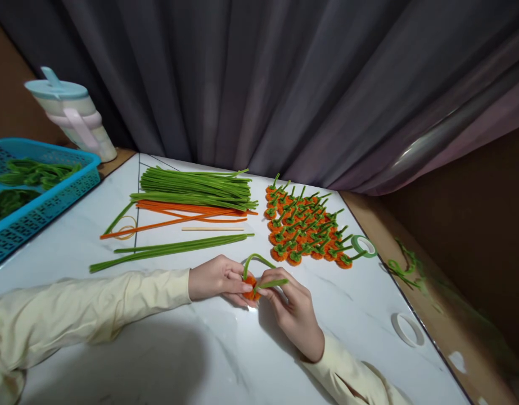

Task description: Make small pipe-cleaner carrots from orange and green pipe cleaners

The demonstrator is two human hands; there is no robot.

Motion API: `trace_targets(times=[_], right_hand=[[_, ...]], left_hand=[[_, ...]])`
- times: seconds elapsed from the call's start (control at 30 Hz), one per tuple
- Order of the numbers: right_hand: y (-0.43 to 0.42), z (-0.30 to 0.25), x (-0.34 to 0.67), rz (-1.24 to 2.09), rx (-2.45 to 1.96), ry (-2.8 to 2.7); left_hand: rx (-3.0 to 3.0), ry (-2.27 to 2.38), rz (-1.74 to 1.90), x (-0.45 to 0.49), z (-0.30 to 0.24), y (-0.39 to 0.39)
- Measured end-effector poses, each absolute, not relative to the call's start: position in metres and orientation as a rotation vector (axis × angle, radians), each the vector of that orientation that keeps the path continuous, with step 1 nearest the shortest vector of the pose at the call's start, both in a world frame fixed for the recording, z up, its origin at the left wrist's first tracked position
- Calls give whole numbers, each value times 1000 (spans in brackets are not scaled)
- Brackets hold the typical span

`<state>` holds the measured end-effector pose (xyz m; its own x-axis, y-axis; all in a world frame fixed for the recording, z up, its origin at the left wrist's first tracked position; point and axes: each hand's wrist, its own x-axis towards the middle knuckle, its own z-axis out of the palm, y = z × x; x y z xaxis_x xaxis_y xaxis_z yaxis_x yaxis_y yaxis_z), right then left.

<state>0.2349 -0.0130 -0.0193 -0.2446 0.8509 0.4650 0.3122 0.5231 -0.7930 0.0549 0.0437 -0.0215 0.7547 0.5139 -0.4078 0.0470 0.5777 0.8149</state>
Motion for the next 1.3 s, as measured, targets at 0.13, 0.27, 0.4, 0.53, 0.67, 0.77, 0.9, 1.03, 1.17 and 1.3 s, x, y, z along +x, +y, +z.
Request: trace_targets(times=[0.13,0.27,0.4,0.53,0.67,0.77,0.9,1.03,1.17,1.3], right_hand=[[-12,-18,232,769,-992,-1835],[-10,-16,234,769,-1006,-1927],[-5,-6,247,447,-986,-2060],[1,10,259,47,-949,-2399],[1,18,259,10,-823,-2558],[-2,20,257,-36,-788,-2606],[-4,24,256,-120,-760,-2694],[-5,25,256,-113,-764,-2730],[-6,23,254,-61,-788,-2714],[-8,21,251,14,-826,-2676]], left_hand=[[1002,673,272,55,-23,40],[1036,666,256,55,-23,38],[1024,636,259,55,-21,41],[1027,613,238,55,-20,43],[1033,620,224,56,-20,44],[1029,635,230,56,-21,43],[1039,653,244,57,-21,42],[1061,654,254,57,-21,41],[1094,658,257,57,-22,40],[1127,655,256,57,-23,39]])
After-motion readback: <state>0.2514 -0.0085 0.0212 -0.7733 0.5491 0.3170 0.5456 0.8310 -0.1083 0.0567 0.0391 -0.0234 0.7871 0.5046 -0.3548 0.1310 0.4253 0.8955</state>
